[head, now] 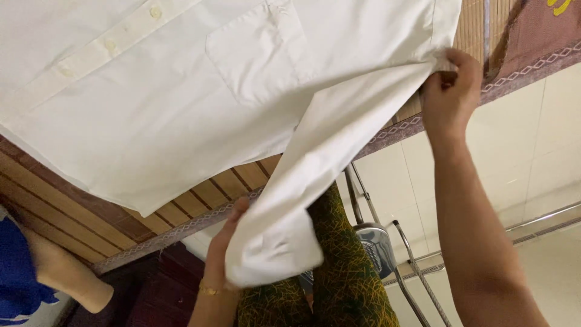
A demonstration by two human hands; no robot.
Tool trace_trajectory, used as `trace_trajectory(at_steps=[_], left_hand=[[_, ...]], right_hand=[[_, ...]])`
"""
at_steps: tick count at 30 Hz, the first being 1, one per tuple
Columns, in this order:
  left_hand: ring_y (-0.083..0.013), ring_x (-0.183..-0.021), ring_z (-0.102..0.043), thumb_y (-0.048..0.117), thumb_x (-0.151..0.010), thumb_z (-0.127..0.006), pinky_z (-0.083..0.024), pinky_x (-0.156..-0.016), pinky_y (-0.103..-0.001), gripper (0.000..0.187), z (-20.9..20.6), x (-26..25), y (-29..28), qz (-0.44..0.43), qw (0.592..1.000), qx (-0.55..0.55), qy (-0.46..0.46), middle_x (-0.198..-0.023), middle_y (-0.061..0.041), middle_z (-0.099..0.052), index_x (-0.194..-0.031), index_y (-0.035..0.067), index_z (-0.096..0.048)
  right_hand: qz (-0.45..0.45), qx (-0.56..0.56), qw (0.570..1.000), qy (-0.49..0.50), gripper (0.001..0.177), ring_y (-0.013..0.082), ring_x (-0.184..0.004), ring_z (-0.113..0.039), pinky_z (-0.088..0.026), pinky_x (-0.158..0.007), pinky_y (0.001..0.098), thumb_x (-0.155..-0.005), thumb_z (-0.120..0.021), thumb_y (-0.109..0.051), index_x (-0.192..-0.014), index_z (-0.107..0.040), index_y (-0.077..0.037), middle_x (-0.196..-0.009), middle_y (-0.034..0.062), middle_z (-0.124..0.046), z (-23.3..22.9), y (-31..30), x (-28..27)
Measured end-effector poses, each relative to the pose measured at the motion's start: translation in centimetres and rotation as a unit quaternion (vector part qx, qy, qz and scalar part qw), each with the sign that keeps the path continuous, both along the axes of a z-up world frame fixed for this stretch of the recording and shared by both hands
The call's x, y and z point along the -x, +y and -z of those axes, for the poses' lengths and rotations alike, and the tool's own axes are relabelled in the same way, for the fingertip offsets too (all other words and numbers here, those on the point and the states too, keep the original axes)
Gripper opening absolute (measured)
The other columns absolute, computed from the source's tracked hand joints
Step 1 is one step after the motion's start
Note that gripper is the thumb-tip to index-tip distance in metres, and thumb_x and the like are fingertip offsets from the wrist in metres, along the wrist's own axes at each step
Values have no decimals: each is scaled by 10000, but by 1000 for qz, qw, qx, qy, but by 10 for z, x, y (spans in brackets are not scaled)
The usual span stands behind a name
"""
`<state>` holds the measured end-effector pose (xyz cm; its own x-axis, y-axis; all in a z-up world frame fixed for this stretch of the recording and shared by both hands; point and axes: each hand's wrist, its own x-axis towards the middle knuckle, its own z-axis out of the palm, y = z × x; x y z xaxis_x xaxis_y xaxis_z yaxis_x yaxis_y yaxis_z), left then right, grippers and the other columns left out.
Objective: Folding a white long-sleeved button-down shirt.
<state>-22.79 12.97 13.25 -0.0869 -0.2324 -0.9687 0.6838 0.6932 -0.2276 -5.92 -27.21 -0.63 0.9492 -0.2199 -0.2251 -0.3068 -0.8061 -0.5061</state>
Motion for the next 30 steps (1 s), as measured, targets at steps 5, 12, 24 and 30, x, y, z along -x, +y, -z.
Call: trace_trajectory(at_steps=[5, 12, 24, 30], left_hand=[[-340, -865, -760, 417, -1087, -596, -657, -660, -395, 558, 15, -81, -9, -170, 935, 251, -185, -1038, -276, -728, -1356, -72, -615], [-353, -1080, -717, 104, -1075, -447, -649, -846, -455, 356, 28, -132, -7, -282, 917, 124, -253, -1207, -286, -680, -1370, -57, -565], [-285, -1383, -427, 190, -1039, -573, -487, -1071, -440, 444, 31, -71, 18, 389, 572, -512, -510, -1550, -211, -332, -1438, 15, -490], [-283, -1323, -422, 607, -833, -777, -393, -1187, -465, 850, -54, -14, -5, 341, 491, -406, -691, -1419, -104, -376, -1399, 87, -414]], right_hand=[[2, -356, 925, 135, 564, 266, -1250, -486, -446, -1030, 393, -992, -604, -160, -1477, -358, -10, -1436, 224, -444, -69, 75, 83], [-115, -512, 776, 351, 1315, 381, -1604, -166, -206, -1272, 547, -726, -739, -682, -1671, -80, -48, -1718, 282, -153, -94, 187, 91], [29, -293, 831, 472, 469, 297, -808, -787, -703, -695, 403, -962, -603, -285, -1315, -533, 16, -1002, 224, -737, -175, 219, 65], [-89, -309, 876, 360, 612, 304, -842, -791, -694, -685, 369, -966, -542, -233, -1453, -275, 23, -997, 240, -723, -210, 257, 55]])
